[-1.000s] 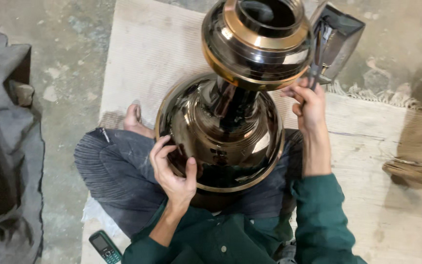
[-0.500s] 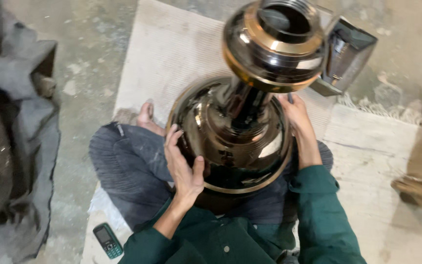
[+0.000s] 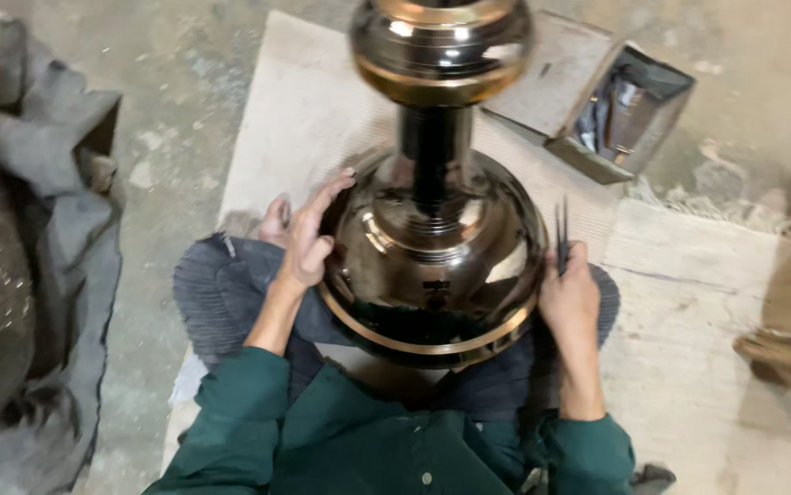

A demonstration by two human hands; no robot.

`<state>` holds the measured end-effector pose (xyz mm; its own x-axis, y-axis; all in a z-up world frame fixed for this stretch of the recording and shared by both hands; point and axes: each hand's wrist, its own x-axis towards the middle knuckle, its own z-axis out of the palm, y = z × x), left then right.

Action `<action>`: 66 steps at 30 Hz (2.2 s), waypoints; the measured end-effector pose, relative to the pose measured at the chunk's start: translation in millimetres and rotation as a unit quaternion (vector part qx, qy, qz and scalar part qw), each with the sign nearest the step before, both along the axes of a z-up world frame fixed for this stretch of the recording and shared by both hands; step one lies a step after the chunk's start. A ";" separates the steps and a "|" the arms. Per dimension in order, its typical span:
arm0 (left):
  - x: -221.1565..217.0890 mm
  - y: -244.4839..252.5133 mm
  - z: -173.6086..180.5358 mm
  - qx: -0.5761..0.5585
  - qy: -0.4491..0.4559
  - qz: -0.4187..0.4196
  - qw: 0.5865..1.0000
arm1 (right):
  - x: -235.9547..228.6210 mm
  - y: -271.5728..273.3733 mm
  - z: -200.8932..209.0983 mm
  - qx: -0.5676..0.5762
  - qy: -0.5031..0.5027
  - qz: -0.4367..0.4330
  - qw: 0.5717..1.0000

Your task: The person sits cross-legged and uses a small metal tool to scrape and polish the surface of a large shiny metal vessel. They rotate the vessel and work on different sections, occasionally wiping the surface with their hand.

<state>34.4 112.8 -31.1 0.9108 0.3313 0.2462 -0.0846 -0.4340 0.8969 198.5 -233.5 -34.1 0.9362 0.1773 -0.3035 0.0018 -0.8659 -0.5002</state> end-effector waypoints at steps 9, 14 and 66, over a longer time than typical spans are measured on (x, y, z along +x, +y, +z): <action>52.6 -16.0 8.9 0.085 0.089 -0.091 0.988 | -93.9 -9.9 9.2 0.180 -0.010 -0.059 0.982; 103.1 -24.6 0.0 -0.096 0.071 -0.149 0.982 | -155.8 -5.2 13.4 0.237 0.020 -0.093 0.967; 29.6 -57.6 71.9 -0.142 0.073 -0.144 0.977 | -32.3 75.2 105.6 0.318 -0.005 0.249 0.915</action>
<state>64.1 55.3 40.9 0.9947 0.0932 0.0426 -0.0289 -0.1433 0.9893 166.2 -158.3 71.5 0.6930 0.7207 0.0180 0.3243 -0.2893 -0.9006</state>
